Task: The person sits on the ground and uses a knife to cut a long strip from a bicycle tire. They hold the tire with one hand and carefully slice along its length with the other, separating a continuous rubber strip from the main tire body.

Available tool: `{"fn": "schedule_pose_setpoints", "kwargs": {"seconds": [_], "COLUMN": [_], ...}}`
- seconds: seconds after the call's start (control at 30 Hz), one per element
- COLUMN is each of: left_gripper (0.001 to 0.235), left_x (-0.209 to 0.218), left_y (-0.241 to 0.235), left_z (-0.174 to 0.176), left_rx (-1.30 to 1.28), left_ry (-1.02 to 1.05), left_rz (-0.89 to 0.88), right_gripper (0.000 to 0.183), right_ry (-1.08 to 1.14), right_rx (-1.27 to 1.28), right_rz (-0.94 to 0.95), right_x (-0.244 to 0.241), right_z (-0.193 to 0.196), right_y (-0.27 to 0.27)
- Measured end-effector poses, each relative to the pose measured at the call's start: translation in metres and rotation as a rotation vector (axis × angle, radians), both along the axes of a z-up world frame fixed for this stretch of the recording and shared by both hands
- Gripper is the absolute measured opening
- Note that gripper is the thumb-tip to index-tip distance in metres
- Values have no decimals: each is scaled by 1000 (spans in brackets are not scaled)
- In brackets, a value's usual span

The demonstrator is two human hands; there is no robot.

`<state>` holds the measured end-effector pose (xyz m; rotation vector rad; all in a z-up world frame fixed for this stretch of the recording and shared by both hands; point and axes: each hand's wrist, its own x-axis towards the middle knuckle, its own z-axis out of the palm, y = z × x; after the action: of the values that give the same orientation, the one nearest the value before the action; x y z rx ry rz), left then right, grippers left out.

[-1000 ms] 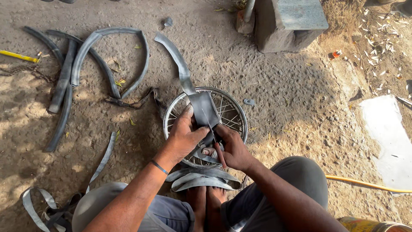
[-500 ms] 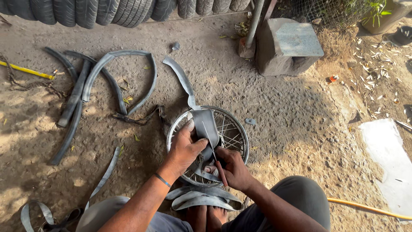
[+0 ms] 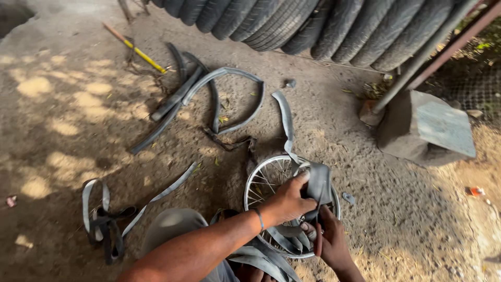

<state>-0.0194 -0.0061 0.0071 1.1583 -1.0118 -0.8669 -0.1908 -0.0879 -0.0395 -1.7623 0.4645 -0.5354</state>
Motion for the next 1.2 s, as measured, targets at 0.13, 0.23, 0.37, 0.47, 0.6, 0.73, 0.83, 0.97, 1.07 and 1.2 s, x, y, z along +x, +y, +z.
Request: {"fn": "schedule_pose_setpoints", "kwargs": {"seconds": [0.13,0.23,0.37,0.47,0.6,0.73,0.83,0.97,1.07,1.2], "left_gripper": [37,29,25,27,26,32,32,36,40,44], "left_x": [-4,4,20,21,9,13,14,16,18,11], "left_y": [-3,-10,-7,-10,-7,1,-1,7,9,10], "left_z": [-16,-23,-23,-17,-17,-9,-5,-3,1,3], "left_rx": [68,124,123,97,164,107,114,171,175,208], "left_ry": [4,198,249,206,57,-47,-195,-158,-156,-99], "left_rz": [58,-35,-64,-28,43,42,48,51,44,14], "right_gripper": [28,33,35,37,33,25,32,30,38,41], "right_ry": [149,165,143,187,27,101,28,135,57,-16], "right_rx": [-7,56,-32,-129,44,-129,-273,-276,-325,-271], "right_rz": [-72,-85,-36,-31,9,-78,-45,-29,-2,30], "right_x": [-3,-4,-2,0,-6,-2,-2,-2,4,2], "right_z": [0,2,0,-4,-13,-11,-3,5,14,25], "right_y": [3,6,8,0,3,12,8,14,14,16]}}
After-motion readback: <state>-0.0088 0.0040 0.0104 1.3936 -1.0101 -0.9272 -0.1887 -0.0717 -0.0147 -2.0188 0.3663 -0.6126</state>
